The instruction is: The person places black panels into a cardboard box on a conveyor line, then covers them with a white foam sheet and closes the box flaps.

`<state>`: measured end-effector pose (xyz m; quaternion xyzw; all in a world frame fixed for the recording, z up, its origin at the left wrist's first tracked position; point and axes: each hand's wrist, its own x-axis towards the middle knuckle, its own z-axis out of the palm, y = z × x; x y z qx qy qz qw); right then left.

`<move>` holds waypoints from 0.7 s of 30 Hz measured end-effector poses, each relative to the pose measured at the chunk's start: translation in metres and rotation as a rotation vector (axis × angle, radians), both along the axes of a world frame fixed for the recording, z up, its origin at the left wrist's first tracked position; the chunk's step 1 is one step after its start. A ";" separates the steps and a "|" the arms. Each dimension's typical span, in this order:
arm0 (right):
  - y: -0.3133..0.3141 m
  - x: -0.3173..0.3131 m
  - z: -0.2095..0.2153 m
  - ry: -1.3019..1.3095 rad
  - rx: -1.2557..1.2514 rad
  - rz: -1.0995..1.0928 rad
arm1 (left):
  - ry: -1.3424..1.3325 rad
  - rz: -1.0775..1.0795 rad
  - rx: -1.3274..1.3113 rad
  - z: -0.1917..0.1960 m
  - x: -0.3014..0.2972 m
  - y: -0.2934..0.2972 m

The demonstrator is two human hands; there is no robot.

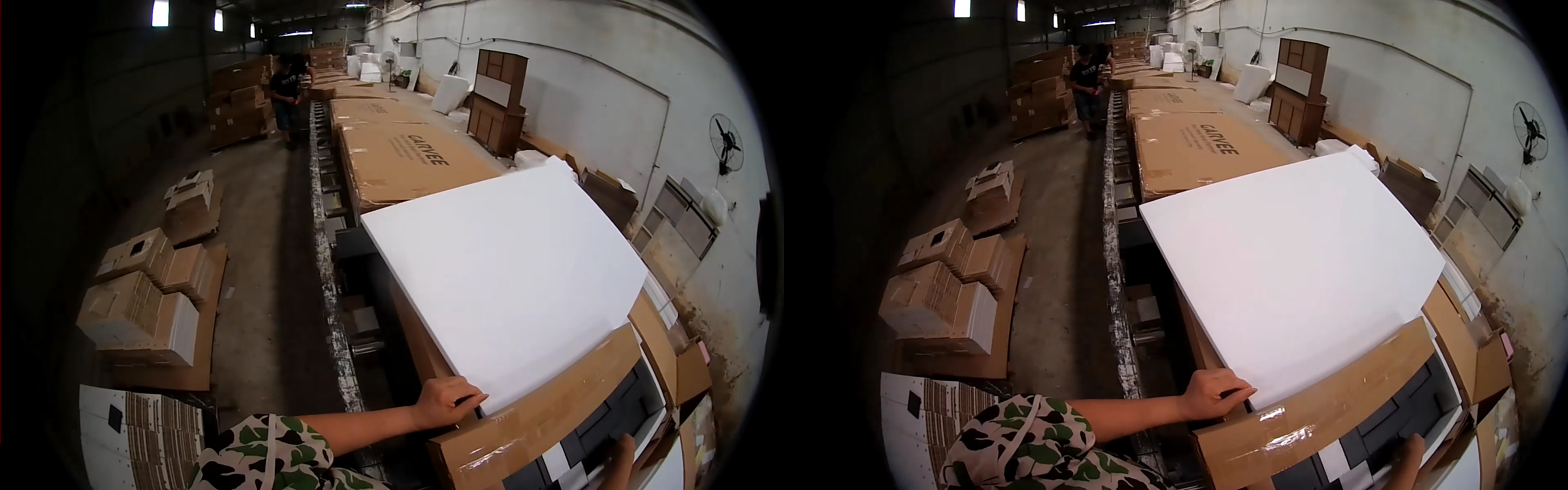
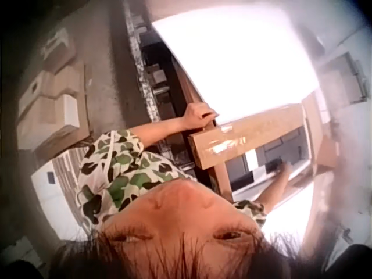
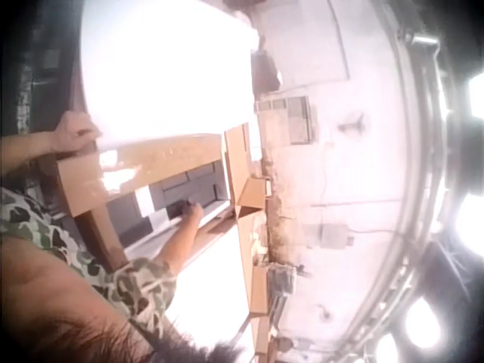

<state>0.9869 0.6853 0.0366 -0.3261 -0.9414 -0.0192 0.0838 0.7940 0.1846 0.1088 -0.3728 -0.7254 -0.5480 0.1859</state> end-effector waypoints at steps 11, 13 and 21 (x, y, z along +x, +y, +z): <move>0.002 0.013 0.022 -0.182 -0.022 -0.190 | 0.033 0.001 -0.011 -0.003 -0.005 0.008; 0.012 0.040 0.025 -0.082 0.024 -0.203 | 0.045 -0.044 0.005 -0.006 -0.008 0.023; -0.086 -0.006 0.145 -0.068 -1.028 0.022 | 0.036 -0.060 -0.033 -0.022 -0.019 0.001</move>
